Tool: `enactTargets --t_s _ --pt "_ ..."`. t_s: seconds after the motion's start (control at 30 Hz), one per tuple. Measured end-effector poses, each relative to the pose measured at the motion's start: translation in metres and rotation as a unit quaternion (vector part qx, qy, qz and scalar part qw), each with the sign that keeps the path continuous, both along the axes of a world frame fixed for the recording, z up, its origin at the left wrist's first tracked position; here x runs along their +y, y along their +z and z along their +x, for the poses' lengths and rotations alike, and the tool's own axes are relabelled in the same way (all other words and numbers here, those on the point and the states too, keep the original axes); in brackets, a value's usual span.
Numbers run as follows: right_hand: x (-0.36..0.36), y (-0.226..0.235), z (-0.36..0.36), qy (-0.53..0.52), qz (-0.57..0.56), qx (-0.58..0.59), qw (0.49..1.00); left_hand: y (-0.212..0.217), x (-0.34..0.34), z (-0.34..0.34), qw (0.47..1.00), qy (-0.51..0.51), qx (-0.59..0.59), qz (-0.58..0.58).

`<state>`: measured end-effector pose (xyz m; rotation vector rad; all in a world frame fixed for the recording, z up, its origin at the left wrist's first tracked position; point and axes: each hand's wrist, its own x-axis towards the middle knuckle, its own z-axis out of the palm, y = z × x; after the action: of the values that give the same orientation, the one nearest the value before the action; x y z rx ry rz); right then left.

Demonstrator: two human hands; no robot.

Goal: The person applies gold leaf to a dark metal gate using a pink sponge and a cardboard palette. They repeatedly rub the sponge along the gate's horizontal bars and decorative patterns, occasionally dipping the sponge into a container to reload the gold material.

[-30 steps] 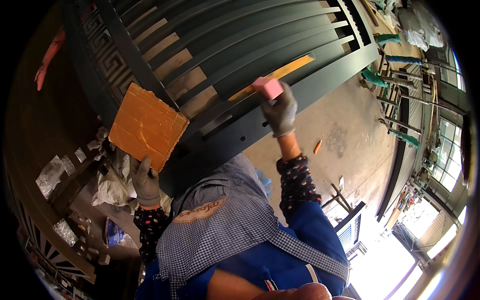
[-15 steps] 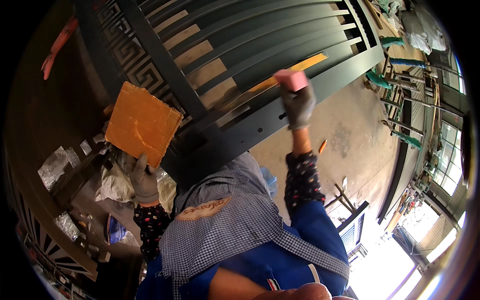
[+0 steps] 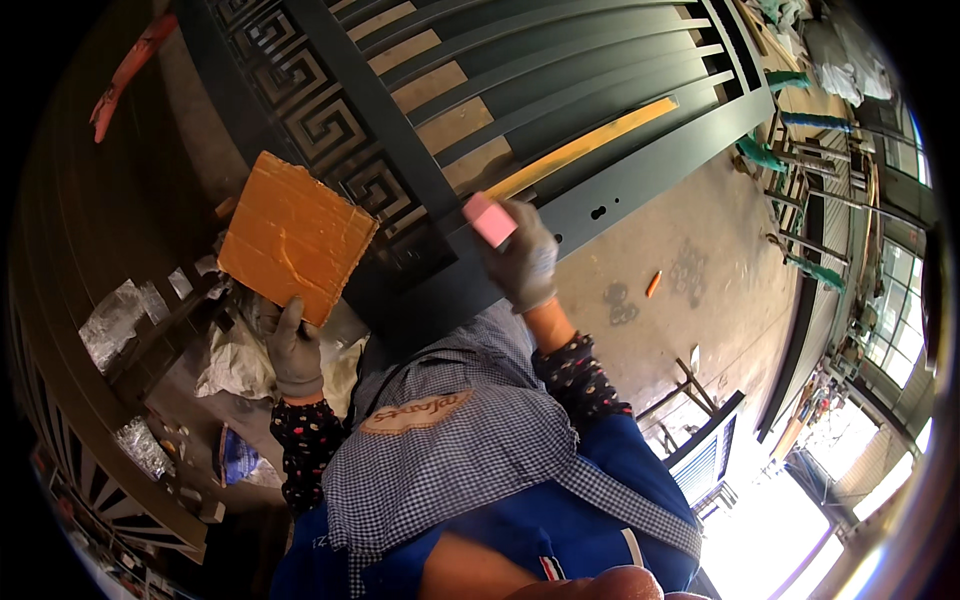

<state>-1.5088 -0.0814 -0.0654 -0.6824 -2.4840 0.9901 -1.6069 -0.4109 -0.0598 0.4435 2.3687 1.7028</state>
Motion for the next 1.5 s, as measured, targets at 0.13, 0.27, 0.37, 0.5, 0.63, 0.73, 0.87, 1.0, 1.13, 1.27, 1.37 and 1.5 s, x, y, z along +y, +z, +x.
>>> enactTargets --t_s 0.13,0.27,0.37,0.5,0.63,0.73,0.87,1.0,1.13,1.27,1.37,1.5 --pt "-0.055 0.002 0.009 0.090 -0.049 -0.045 0.994 -0.003 -0.016 -0.007 0.998 -0.011 0.046 -0.041" --pt "-0.007 0.005 0.003 0.013 0.029 0.070 0.997 -0.007 -0.039 -0.015 0.963 -0.082 0.226 -0.117" --pt "0.093 -0.021 0.012 -0.153 0.005 0.022 0.988 -0.013 -0.049 -0.011 0.995 0.026 -0.091 0.012" --pt "0.140 -0.035 0.015 -0.216 -0.008 -0.023 0.976 0.012 -0.026 -0.014 0.975 0.091 -0.176 0.098" --pt "0.123 -0.036 0.019 -0.183 -0.057 -0.018 0.981 -0.004 -0.056 -0.014 0.965 0.087 -0.219 0.112" --pt "0.072 -0.030 0.018 -0.134 -0.050 0.007 0.990 -0.021 -0.076 -0.014 0.974 0.050 -0.199 0.094" --pt "-0.005 -0.013 0.014 -0.069 -0.005 0.009 0.998 0.003 -0.050 -0.017 0.984 0.046 -0.148 0.090" --pt "-0.067 0.000 0.019 0.032 -0.076 -0.025 0.996 0.001 -0.045 -0.020 1.000 -0.015 0.018 0.005" --pt "-0.025 -0.012 0.023 0.014 0.015 0.058 0.998 -0.006 -0.061 -0.023 0.990 -0.063 0.116 -0.057" --pt "0.055 -0.008 0.013 -0.134 0.005 -0.013 0.991 -0.019 -0.075 -0.019 0.998 -0.038 0.023 -0.054" --pt "0.038 -0.013 0.012 -0.105 0.036 0.008 0.994 -0.015 -0.071 -0.022 0.988 -0.076 0.117 -0.067" --pt "-0.026 -0.010 0.015 -0.029 0.010 -0.019 0.999 -0.016 -0.076 -0.019 0.998 -0.049 0.027 -0.028"
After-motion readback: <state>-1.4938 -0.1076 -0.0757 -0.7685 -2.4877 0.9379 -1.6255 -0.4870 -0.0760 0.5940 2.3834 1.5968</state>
